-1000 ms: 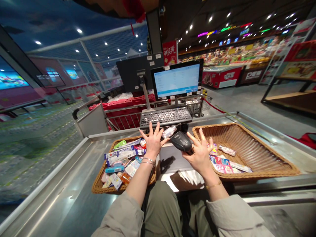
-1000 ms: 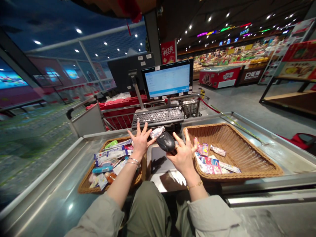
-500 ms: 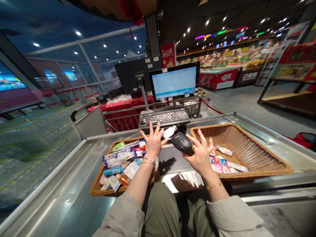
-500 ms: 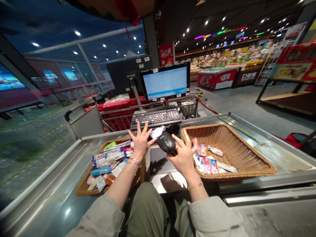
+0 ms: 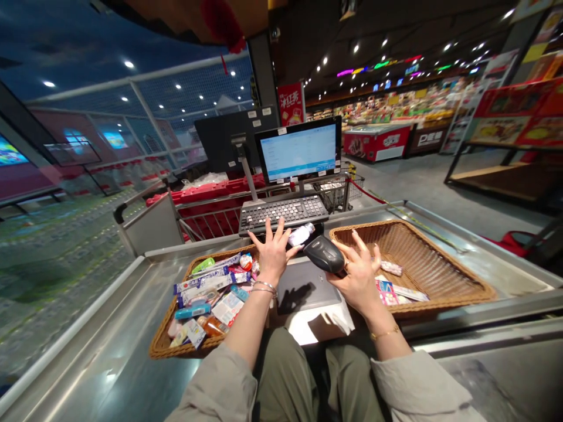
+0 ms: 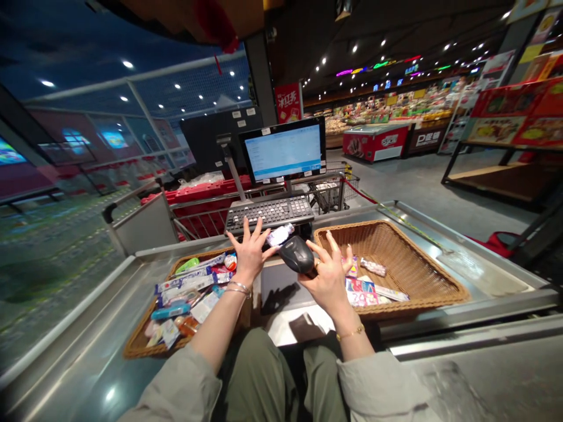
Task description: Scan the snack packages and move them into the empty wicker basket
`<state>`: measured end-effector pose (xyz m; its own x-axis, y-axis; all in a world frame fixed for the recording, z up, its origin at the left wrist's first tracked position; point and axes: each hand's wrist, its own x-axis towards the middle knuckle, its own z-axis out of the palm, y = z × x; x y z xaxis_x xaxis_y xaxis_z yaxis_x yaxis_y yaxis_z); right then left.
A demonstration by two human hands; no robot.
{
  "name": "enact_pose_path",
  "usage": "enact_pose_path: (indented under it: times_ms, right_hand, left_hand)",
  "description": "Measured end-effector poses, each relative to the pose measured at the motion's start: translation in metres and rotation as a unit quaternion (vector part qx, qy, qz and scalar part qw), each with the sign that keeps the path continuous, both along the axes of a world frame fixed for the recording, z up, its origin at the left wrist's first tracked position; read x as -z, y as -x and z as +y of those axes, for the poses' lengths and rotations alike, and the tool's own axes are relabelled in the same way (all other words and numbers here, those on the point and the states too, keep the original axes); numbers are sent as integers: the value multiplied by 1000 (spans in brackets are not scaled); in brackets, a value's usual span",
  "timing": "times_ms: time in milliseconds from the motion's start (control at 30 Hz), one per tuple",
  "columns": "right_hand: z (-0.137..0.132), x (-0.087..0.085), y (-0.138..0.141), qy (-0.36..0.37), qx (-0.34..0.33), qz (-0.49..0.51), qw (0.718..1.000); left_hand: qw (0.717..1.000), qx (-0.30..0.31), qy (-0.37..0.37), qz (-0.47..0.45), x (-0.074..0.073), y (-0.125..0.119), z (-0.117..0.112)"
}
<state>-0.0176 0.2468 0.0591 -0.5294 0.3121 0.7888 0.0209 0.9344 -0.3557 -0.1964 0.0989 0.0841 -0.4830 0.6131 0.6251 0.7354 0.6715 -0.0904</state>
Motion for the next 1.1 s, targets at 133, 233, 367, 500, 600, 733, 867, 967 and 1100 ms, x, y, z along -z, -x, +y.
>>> enact_pose_path:
  times_ms: [133,233,367,500,600,733,867,967,1100]
  right_hand:
    - [4,-1,-5,0,3,8,1000]
    - [7,-1,-9,-2,2,5,1000]
    - [9,-2,-13,-4,-1,1,1000]
    - [10,-2,-15,-8,5,-3,1000]
    - [9,-5,-18,-13,17,-2,1000]
    - [8,-13,-24,-19,56,2,998]
    - [16,-18,-31,1,120,28,992]
    - [31,-16,-36,27,156,43,987]
    - [57,-12,-43,63,205,79,974]
  left_hand:
    - [1000,4,1,1,-1,-2,6]
    - [1000,8,-1,1,-1,-3,10]
    - [1000,16,-8,-3,-1,-3,14]
    - [1000,18,-14,-8,-1,-4,15]
    - [1000,19,-15,-10,-5,-7,16]
    - [1000,22,-9,-17,-12,-15,21]
    - [999,36,-7,-20,-16,-24,34]
    - [998,57,-6,-14,-13,-30,49]
    - [996,94,5,-4,-4,-39,71]
